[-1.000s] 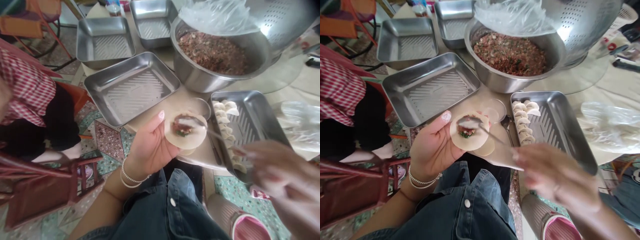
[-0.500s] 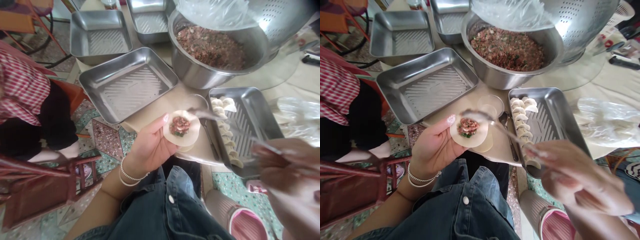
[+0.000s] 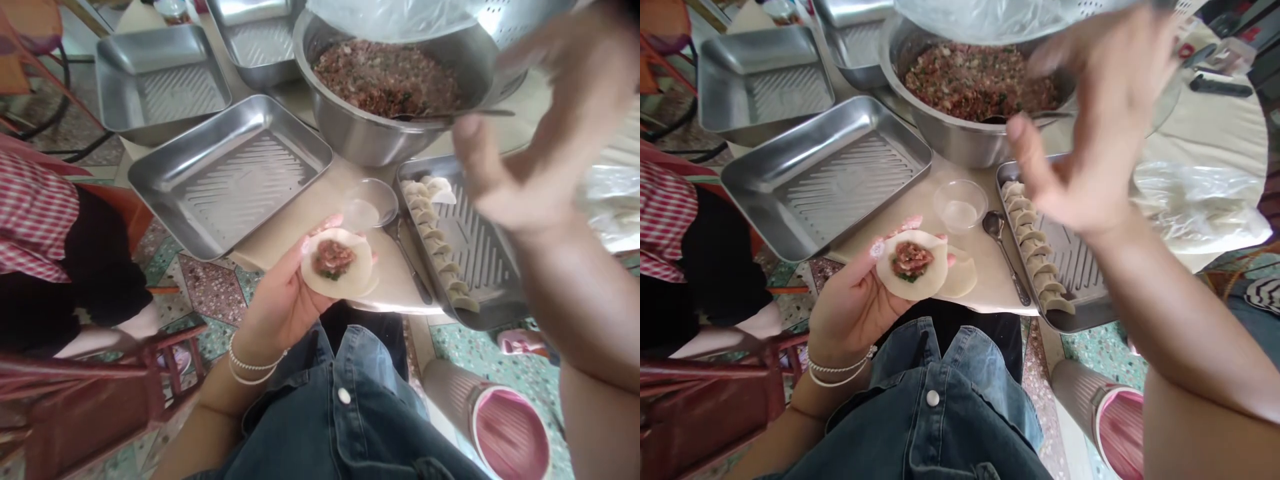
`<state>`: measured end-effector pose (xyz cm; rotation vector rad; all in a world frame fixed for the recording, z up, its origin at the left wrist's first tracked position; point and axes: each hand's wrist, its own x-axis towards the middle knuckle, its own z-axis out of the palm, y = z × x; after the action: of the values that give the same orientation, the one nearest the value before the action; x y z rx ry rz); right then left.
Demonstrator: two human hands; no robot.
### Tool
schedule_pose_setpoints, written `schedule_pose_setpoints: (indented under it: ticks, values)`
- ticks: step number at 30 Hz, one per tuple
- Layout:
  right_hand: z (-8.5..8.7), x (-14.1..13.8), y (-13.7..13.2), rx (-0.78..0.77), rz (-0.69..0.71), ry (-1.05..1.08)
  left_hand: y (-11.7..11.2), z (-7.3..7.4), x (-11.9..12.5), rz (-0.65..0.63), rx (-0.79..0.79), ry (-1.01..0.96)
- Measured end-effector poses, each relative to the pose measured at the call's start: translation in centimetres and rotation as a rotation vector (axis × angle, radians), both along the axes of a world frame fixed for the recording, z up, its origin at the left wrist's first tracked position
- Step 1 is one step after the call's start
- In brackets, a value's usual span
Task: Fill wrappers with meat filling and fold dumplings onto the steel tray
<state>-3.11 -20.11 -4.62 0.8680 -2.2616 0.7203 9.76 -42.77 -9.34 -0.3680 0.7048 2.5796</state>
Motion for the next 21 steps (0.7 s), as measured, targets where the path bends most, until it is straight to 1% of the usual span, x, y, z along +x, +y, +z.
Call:
schedule_pose_setpoints:
  ticks: [1, 2, 3, 4, 6, 8, 10, 11, 13, 15, 16, 19, 21]
  values:
    - [-0.7, 0.9, -0.4, 0.092, 0.115, 0.066, -0.2, 0.0, -0.1, 0.032, -0.031, -0.009]
    - [-1.5, 1.7, -0.8, 0.217, 0.211, 0.1, -0.4, -0.1, -0.2, 0.063, -0.056, -0.016]
    - [-2.3, 2.2, -1.2, 0.334, 0.286, 0.072, -0.6, -0.1, -0.4, 0.093, -0.075, -0.023]
    - [-3.2, 2.4, -1.6, 0.413, 0.327, -0.011, -0.7, -0.2, -0.5, 0.124, -0.088, -0.026]
    - [-4.7, 2.3, -2.4, 0.493, 0.311, -0.131, -0.9, -0.2, -0.6, 0.165, -0.106, -0.031]
    - [-5.5, 2.0, -2.8, 0.515, 0.282, -0.138, -0.9, -0.2, -0.7, 0.18, -0.118, -0.04]
    - [-5.4, 2.0, -2.9, 0.507, 0.272, -0.11, -0.7, -0.1, -0.8, 0.182, -0.113, -0.051]
    - [-5.1, 2.3, -2.8, 0.479, 0.271, -0.109, -0.6, -0.1, -0.8, 0.182, -0.106, -0.056]
    - [-4.2, 3.5, -2.6, 0.362, 0.279, -0.111, -0.2, 0.0, -0.9, 0.183, -0.088, -0.057]
    - [-3.5, 5.3, -2.3, 0.241, 0.305, -0.086, 0.1, 0.1, -1.0, 0.177, -0.067, -0.057]
    - [-3.3, 6.3, -2.2, 0.226, 0.322, -0.06, 0.3, 0.2, -1.1, 0.17, -0.057, -0.059]
    - [-3.6, 8.8, -2.1, 0.306, 0.358, 0.045, 0.8, 0.4, -1.4, 0.139, -0.027, -0.049]
    - [-4.0, 9.8, -2.0, 0.341, 0.386, 0.097, 1.1, 0.6, -1.4, 0.124, -0.014, -0.029]
